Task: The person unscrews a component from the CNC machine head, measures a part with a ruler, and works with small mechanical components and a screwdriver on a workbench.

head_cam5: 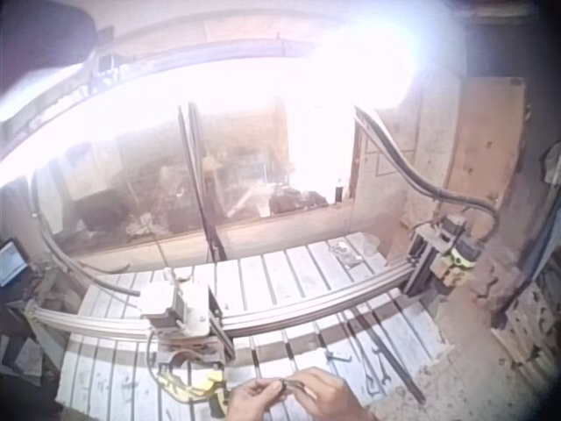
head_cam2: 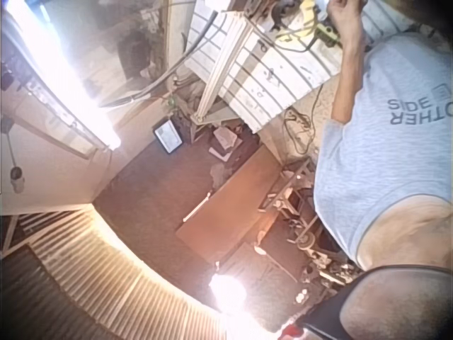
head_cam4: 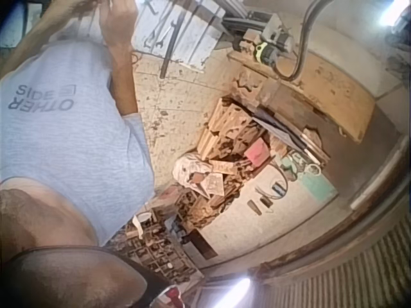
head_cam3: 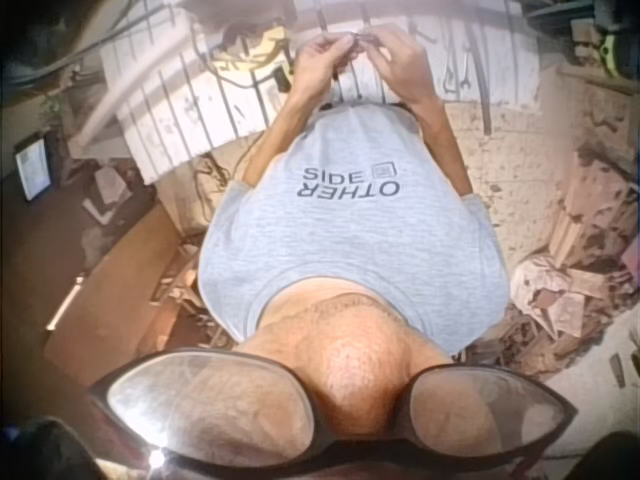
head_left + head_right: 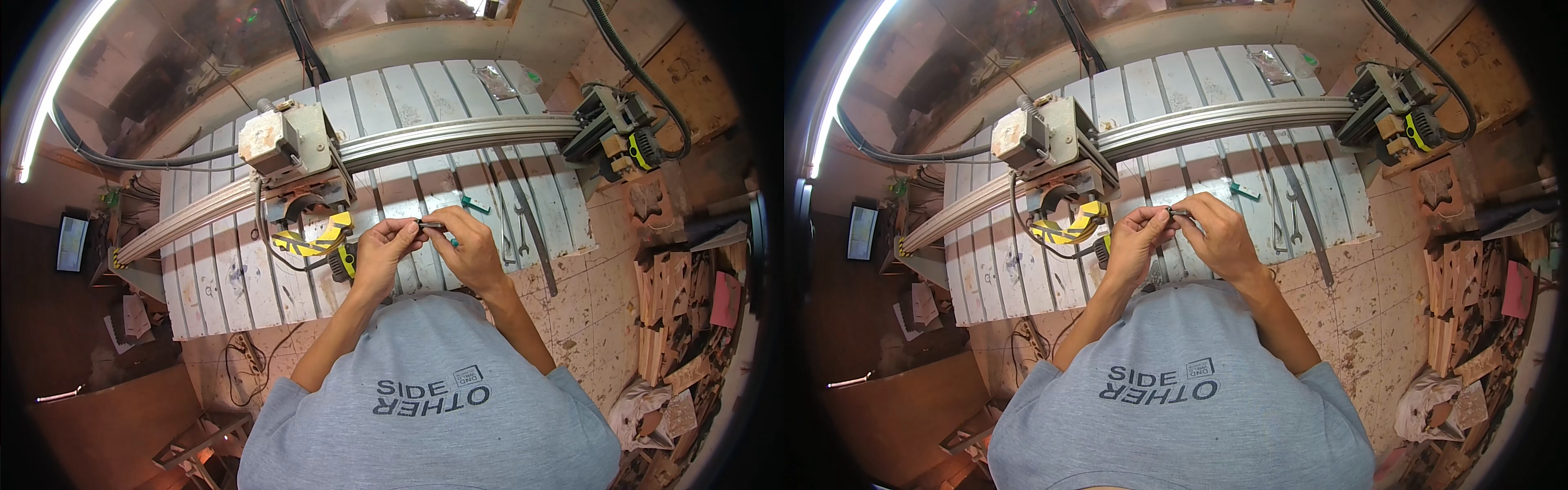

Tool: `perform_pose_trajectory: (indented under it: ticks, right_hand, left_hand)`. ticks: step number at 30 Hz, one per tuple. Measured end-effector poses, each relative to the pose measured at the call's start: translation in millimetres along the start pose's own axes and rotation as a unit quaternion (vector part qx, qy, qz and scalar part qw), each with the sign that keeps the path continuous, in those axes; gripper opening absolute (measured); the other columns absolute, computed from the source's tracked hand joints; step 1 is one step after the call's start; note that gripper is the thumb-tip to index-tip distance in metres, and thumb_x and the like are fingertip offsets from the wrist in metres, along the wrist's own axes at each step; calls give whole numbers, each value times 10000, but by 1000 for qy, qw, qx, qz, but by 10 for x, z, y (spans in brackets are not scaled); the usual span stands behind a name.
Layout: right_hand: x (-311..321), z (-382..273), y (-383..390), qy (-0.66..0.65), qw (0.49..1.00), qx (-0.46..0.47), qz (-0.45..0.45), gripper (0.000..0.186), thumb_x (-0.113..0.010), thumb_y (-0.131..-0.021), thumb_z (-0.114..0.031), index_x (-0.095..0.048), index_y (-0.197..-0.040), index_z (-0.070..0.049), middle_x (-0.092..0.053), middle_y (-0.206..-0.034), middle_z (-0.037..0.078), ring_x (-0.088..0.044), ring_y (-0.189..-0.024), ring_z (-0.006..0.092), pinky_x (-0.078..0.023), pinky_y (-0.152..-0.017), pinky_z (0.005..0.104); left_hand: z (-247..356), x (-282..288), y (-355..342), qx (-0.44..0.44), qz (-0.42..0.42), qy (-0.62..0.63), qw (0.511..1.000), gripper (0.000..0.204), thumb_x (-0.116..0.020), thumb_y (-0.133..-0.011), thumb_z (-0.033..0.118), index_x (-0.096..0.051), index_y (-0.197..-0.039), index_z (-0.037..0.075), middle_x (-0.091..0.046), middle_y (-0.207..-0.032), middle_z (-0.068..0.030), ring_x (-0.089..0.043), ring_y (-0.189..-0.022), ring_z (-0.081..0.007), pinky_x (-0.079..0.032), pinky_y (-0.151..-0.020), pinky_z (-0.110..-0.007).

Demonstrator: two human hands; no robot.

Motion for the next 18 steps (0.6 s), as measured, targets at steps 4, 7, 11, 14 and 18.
perform_pose_trajectory:
  ticks: [4, 7, 11, 14, 18]
  right_hand:
    - [2, -7, 3, 0, 1000, -7, 9, 155, -737, -884, -11, -708, -1035, 9, -728, -948, 148, -737, -830, 289, -584, -719, 373]
    - [3, -25, 38, 31, 999, 11, 28, 164, -717, -886, 18, -705, -1050, 23, -732, -970, 142, -739, -859, 264, -594, -753, 347]
    - [-10, 6, 47, -9, 997, -25, 71, 168, -641, -896, 60, -671, -1059, 34, -734, -999, 160, -744, -891, 240, -620, -769, 340]
    - [-49, 235, 123, -297, 925, -200, 125, 92, -599, -917, 3, -643, -995, 27, -723, -937, 139, -727, -813, 218, -617, -708, 322]
    - [-46, 492, 221, -450, 822, -345, 41, 114, -542, -939, -69, -596, -1001, 9, -644, -861, 89, -635, -703, 142, -617, -654, 291]
  left_hand:
    - [-8, -33, 3, -7, -5, 15, 1000, 260, -730, -1001, 158, -671, -1141, -53, -742, -1044, -119, -737, -941, -160, -616, -866, -256]
    - [6, -37, -2, -3, 11, 11, 1000, 225, -713, -1008, 137, -660, -1148, -30, -748, -1041, -113, -732, -924, -145, -621, -847, -248]
    - [-47, 25, -42, 50, 15, 58, 997, 222, -666, -1036, 142, -653, -1171, -33, -748, -1072, -135, -737, -944, -158, -623, -854, -239]
    - [-51, 28, -29, 81, -1, 102, 991, 231, -637, -1051, 148, -646, -1192, -35, -743, -1109, -158, -738, -970, -167, -630, -858, -238]
    - [-62, 38, -9, 92, 2, 106, 990, 246, -629, -1054, 149, -636, -1217, -34, -730, -1156, -180, -735, -1014, -176, -639, -864, -245]
Point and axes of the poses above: each hand's wrist, its own y-axis away from the middle knuckle, its own x-axis out of the back of the hand, z = x × y, the point moved 4 cm from there along -y, towards the middle knuckle
